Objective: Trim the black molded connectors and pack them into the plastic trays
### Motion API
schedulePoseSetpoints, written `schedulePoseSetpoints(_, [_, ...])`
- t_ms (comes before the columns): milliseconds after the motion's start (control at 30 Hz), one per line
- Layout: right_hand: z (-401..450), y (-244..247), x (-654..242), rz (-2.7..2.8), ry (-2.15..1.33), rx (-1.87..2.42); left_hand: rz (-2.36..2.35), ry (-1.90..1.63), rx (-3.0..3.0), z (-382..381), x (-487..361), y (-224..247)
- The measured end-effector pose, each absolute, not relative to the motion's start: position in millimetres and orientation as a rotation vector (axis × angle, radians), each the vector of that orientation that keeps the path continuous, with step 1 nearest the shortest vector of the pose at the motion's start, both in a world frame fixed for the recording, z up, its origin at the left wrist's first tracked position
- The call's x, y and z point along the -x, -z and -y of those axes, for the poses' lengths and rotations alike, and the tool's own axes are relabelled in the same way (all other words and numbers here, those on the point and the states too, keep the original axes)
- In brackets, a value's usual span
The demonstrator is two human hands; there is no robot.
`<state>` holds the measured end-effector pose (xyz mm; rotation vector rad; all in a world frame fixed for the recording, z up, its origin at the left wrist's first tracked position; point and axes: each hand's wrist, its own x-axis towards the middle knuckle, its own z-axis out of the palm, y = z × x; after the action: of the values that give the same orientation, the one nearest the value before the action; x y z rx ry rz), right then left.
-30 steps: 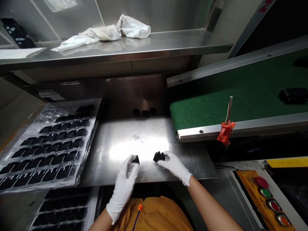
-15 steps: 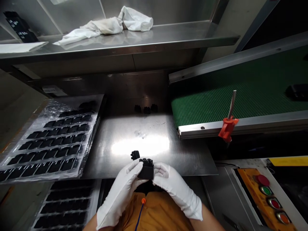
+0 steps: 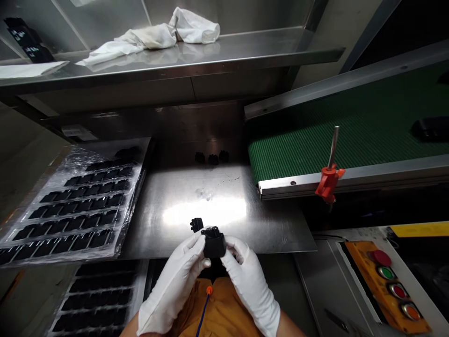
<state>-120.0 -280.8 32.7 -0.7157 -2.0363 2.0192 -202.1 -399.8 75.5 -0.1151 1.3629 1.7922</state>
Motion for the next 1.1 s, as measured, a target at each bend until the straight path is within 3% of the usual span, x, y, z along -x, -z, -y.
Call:
schedulePoseSetpoints(267, [280.9,-45.6,117.8,2.339,-0.906,0.385,-1.014,-1.978,0.140,394.0,190.3,-67.9])
schedulePoseSetpoints(367, [278.7,-54.2,116.7,2.386,-0.653,0.227,-1.023,-1.961,0.118,395.1,183.6,-66.7])
schedulePoseSetpoints(500, [275.2,-55.5,114.8,2.391,-0.540,0.089,-1.033,-1.972,0.135,395.3,179.1,-64.0])
schedulePoseSetpoints(800, [250.7,-65.9,109.3,2.263,-0.723,0.180,-0.572,-1.993,0.116,397.2,184.8,-62.4])
schedulePoseSetpoints(967, [159.2,-72.0,99.8,2.032,-0.089,0.732,-0.487,-1.892,0.118,400.7,186.3,-67.6])
schedulePoseSetpoints(1100, [93.1,-74.8,104.5,2.067,0.101,0.910,-0.537,-1.878,0.101,397.7,186.1,-72.7])
